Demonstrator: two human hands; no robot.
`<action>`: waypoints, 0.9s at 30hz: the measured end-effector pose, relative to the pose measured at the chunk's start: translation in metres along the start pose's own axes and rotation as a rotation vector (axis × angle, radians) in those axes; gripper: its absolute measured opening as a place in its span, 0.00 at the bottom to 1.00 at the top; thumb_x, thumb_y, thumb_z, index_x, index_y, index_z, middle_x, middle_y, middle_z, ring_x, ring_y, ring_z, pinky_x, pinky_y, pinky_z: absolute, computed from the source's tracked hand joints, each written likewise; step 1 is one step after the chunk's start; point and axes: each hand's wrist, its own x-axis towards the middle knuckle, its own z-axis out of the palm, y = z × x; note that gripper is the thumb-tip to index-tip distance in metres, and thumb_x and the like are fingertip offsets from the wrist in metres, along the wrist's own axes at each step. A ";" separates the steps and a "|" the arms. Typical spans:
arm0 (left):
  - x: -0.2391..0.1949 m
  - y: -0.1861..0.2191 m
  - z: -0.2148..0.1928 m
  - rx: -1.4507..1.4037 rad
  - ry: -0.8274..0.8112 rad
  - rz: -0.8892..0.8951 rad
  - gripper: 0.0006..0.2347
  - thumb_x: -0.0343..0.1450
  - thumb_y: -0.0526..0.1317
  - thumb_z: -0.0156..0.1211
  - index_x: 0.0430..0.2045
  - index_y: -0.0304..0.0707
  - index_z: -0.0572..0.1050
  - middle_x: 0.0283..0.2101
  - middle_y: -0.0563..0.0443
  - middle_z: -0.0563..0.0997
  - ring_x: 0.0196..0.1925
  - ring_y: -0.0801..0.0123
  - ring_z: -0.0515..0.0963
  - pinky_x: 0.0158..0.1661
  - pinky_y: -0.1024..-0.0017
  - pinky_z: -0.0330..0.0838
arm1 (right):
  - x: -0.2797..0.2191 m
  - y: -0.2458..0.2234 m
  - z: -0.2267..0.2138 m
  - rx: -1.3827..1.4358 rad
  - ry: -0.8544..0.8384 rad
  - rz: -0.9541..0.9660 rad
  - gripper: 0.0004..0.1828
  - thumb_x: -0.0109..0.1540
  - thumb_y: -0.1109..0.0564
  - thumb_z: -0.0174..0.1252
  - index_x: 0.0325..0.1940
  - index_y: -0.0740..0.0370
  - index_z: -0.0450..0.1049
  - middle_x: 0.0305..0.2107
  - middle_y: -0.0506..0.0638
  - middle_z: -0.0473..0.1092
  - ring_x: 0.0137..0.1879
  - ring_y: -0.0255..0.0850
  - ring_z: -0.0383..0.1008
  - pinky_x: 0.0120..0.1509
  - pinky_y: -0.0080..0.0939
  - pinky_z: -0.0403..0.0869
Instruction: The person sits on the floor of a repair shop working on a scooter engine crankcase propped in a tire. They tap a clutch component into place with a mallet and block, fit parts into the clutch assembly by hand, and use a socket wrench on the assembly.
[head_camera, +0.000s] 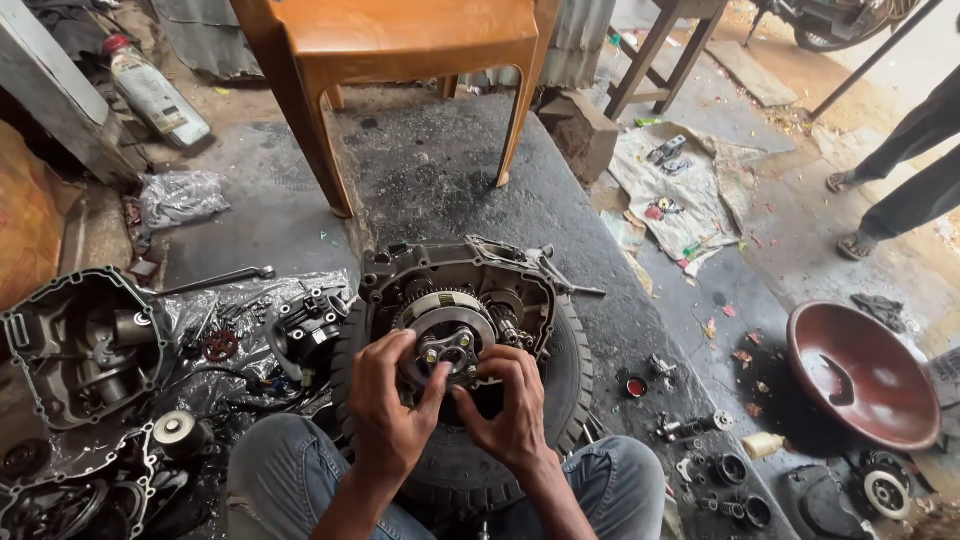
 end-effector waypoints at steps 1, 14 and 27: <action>-0.001 -0.004 0.002 -0.053 0.008 -0.008 0.14 0.68 0.39 0.72 0.43 0.34 0.75 0.50 0.48 0.77 0.58 0.56 0.77 0.58 0.58 0.73 | 0.005 -0.004 -0.001 0.045 -0.007 -0.014 0.23 0.53 0.57 0.71 0.45 0.65 0.68 0.45 0.57 0.70 0.49 0.50 0.73 0.51 0.48 0.73; -0.003 -0.002 0.003 0.119 -0.009 0.027 0.15 0.65 0.30 0.64 0.46 0.43 0.81 0.52 0.44 0.76 0.57 0.54 0.77 0.53 0.63 0.79 | 0.006 0.004 0.003 -0.022 0.025 -0.028 0.18 0.55 0.55 0.72 0.40 0.61 0.69 0.42 0.54 0.72 0.48 0.48 0.73 0.52 0.48 0.72; -0.002 -0.002 0.000 0.068 0.000 -0.003 0.11 0.69 0.32 0.64 0.45 0.39 0.80 0.52 0.44 0.77 0.55 0.53 0.79 0.51 0.61 0.77 | 0.006 -0.002 0.002 -0.018 0.003 -0.013 0.16 0.56 0.60 0.69 0.42 0.61 0.69 0.44 0.55 0.72 0.49 0.49 0.73 0.53 0.48 0.71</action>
